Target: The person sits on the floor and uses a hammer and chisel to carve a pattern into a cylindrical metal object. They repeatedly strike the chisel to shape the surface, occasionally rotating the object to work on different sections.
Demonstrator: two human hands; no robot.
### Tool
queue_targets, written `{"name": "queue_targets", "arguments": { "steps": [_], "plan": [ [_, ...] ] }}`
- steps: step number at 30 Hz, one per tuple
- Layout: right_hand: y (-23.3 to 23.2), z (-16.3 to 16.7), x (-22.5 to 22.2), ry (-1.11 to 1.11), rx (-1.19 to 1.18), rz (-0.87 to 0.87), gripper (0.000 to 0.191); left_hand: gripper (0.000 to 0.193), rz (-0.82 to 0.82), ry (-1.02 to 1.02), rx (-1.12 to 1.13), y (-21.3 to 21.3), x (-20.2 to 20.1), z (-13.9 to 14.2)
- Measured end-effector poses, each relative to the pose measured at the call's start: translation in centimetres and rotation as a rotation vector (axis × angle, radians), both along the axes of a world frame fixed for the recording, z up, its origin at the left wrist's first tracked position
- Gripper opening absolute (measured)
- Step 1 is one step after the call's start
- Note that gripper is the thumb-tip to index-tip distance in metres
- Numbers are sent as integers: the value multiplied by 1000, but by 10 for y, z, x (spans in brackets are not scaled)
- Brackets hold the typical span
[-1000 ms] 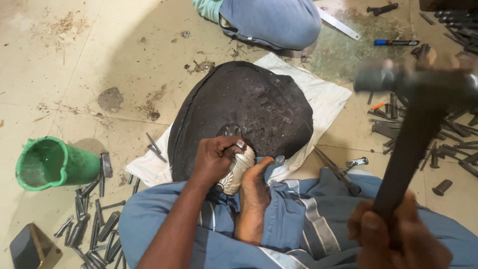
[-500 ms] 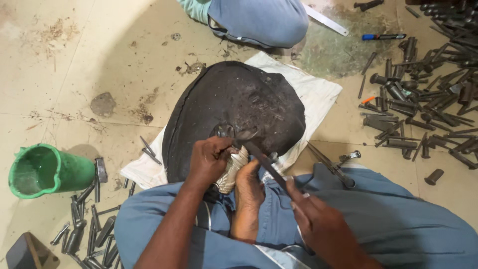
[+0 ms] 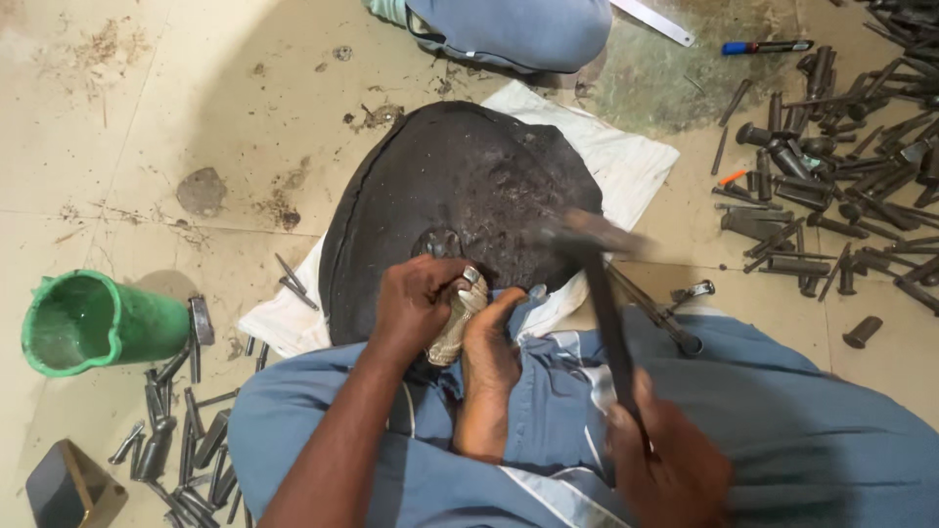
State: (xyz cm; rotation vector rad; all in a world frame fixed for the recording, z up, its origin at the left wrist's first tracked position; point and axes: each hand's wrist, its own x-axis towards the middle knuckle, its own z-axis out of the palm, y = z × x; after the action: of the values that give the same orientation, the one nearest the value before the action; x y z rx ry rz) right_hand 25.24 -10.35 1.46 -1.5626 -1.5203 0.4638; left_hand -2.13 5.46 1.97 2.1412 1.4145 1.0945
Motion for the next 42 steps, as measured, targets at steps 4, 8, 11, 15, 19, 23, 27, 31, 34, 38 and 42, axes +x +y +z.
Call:
{"name": "queue_targets", "arguments": {
  "steps": [4,8,11,15,19,23,27,31,34,38,42],
  "plan": [
    [-5,-12,-1,-628,218,159,45,30,35,-13,-82,-1,2,-3],
    [-11,-21,-4,-238,97,71,42,28,7,4,-8,-3,4,-3],
    [-13,-24,-4,-316,25,200,47,34,-1,37,-48,-4,5,-1],
    [-16,-23,-5,-349,126,145,45,32,-73,20,-24,-5,7,3],
    [-17,-23,-9,-304,38,140,50,36,-67,77,-13,-8,8,7],
    [-17,-23,-12,-270,127,121,50,38,-78,123,-78,-7,11,11],
    [-18,-19,-13,-221,-13,143,54,25,-100,69,-58,-14,9,12],
    [-15,-13,-13,126,-222,-113,45,22,420,-151,51,-51,8,4],
    [-9,-11,-15,251,-242,-138,43,20,621,-228,18,-71,18,-11],
    [-3,-13,-20,335,-345,-160,44,23,730,-227,-64,-62,28,-34],
    [-2,-13,-26,328,-315,-208,45,27,848,-480,-426,-38,6,-38]
  ]
}}
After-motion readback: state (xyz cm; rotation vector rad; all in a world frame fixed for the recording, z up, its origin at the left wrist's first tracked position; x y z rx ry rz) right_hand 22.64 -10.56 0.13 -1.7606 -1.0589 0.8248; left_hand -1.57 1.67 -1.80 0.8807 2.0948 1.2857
